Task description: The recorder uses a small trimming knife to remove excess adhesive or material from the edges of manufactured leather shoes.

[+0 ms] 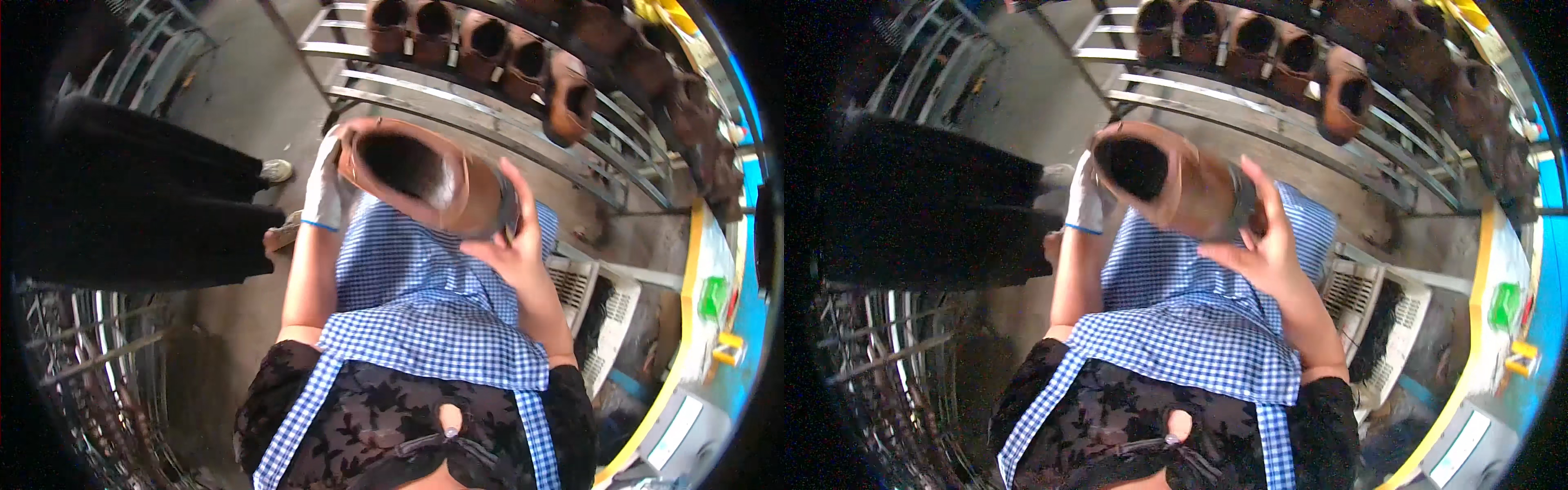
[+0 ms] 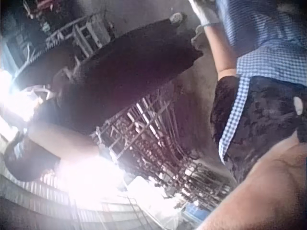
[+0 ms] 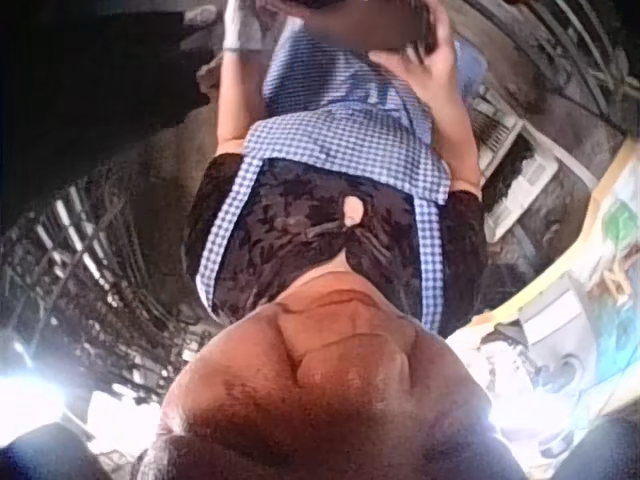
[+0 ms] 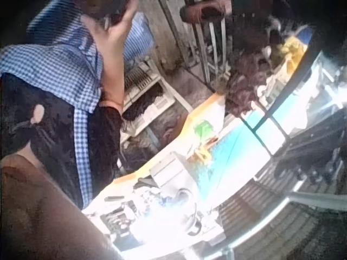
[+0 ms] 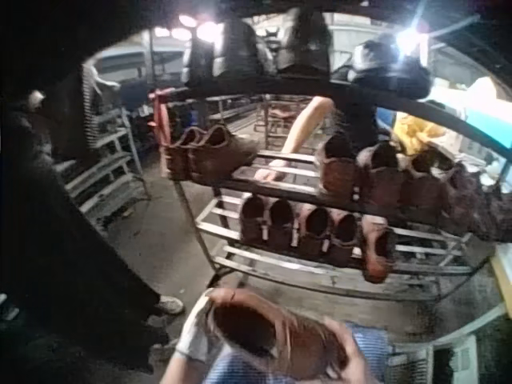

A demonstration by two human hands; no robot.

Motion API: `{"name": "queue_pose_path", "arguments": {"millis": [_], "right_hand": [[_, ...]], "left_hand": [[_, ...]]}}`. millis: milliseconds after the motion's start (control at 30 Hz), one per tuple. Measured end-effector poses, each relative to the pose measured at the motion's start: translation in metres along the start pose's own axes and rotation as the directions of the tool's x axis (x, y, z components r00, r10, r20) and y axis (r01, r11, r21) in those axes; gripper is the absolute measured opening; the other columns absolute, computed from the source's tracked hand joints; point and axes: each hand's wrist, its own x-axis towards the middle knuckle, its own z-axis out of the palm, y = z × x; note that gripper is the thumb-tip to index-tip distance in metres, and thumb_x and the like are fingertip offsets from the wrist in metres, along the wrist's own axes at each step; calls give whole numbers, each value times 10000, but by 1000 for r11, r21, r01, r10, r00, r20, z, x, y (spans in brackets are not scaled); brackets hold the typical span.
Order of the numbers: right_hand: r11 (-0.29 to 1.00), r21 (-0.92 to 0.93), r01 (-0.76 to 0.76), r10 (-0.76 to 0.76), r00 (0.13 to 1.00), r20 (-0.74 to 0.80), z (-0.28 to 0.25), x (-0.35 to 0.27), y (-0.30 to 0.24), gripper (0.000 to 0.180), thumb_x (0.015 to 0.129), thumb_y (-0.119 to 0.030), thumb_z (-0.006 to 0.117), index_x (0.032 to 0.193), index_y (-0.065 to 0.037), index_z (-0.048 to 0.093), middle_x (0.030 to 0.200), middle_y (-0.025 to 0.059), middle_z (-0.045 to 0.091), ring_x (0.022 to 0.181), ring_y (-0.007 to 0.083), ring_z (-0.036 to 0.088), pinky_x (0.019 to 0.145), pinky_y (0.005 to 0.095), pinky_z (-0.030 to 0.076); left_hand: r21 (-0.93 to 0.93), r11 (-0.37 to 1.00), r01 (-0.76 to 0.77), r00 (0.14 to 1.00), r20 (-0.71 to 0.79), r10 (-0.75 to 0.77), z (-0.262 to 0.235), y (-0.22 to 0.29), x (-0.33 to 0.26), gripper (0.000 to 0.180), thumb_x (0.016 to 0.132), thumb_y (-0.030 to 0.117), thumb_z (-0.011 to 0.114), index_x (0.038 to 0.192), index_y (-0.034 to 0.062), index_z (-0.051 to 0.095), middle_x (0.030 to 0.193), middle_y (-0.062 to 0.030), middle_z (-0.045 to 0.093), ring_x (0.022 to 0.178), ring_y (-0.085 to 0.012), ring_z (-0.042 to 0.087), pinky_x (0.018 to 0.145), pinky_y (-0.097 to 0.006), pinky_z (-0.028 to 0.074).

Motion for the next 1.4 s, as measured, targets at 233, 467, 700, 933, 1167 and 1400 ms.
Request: {"name": "queue_pose_path", "arguments": {"millis": [233, 467, 700, 933, 1167, 1400], "right_hand": [[955, 272, -116, 173, 965, -196, -20, 26, 15, 857, 722, -82, 854, 1408, -29, 344, 1253, 71, 539, 1124, 164, 552, 953, 321, 481], [960, 196, -199, 241, 945, -223, -59, 12, 18, 802, 775, -255, 823, 1402, -23, 380, 1120, 48, 585, 966, 106, 582, 797, 255, 509], [917, 287, -278, 390, 778, -493, -126, -40, 8, 431, 885, -133, 619, 1264, -17, 450, 817, -1, 535, 433, 18, 339, 360, 171, 257], [985, 78, 154, -37, 633, -774, -167, -94, 14, 373, 864, -79, 603, 1222, -45, 505, 927, 27, 579, 473, 43, 382, 423, 184, 307], [955, -285, 84, -296, 183, -938, -246, -1, 95, 761, 748, -25, 808, 1358, -90, 357, 1095, 14, 571, 830, 77, 538, 624, 217, 415], [987, -103, 126, -142, 358, -923, -261, 59, 151, 903, 763, -119, 831, 1453, -42, 253, 1396, 110, 428, 1226, 228, 464, 1027, 361, 380]], "left_hand": [[322, 892, 318, 944, -191, -268, -23, -17, -24, 497, 1001, 450, 444, 1345, 96, 510, 1275, -91, 602, 1135, -213, 578, 883, -357, 501], [573, 785, 236, 972, -159, -176, -1, -9, -4, 595, 992, 539, 397, 1247, 43, 604, 908, -19, 670, 600, -90, 526, 448, -224, 367], [506, 851, 140, 982, 39, -185, 53, -49, 50, 492, 997, 467, 461, 1212, 47, 602, 776, -26, 613, 564, -99, 532, 521, -234, 451], [668, 744, -4, 976, 164, -142, 64, -48, 53, 411, 954, 230, 619, 1281, 5, 510, 906, -50, 660, 737, -121, 628, 661, -250, 530], [701, 712, -33, 952, 239, -191, 95, -63, 40, 359, 946, 193, 640, 1257, 33, 557, 1030, -45, 669, 864, -114, 620, 769, -266, 521], [637, 771, -3, 974, 176, -142, 84, -64, 58, 354, 947, 215, 639, 1241, 31, 567, 1021, -37, 650, 911, -130, 623, 807, -284, 527]]}}
